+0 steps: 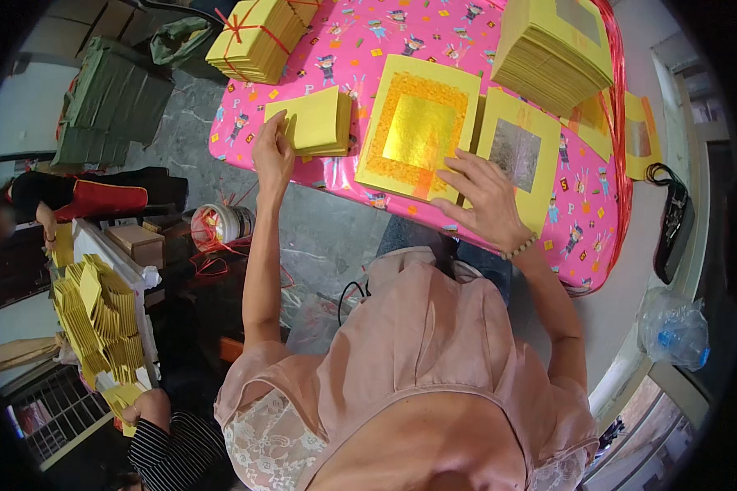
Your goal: Folding and stacking yellow and silver joss paper into bundles on a table.
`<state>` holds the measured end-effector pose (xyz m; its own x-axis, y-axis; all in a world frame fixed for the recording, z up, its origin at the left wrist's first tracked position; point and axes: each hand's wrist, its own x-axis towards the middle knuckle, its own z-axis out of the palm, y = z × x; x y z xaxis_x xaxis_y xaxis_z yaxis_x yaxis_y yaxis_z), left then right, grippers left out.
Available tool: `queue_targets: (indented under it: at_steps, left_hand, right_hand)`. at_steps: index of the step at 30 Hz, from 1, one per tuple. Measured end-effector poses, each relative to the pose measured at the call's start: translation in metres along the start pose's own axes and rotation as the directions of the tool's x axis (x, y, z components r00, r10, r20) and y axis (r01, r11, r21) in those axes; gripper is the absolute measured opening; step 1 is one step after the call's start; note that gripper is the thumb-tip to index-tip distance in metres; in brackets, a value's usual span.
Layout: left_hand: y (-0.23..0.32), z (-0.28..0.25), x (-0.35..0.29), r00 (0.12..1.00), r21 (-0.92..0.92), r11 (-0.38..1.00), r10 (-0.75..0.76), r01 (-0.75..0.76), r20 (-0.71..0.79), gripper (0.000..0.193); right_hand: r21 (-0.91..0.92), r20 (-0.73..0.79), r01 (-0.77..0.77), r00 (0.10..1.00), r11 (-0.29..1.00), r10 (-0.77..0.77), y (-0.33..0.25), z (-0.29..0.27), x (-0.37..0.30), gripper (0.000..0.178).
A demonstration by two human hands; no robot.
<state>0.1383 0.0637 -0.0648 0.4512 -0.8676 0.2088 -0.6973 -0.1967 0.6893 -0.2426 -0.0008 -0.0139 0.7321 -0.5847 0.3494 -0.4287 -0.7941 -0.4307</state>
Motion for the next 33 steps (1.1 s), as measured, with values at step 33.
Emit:
queue_targets:
  at_steps: [33]
  left_hand:
    - [0.053,0.003,-0.005,0.951,0.174,0.936,0.289,-0.305,0.114,0.052]
  right_hand:
    - [0.496,-0.014,-0.278,0.945,0.823,0.328,-0.006,0.015,-0.008,0.009]
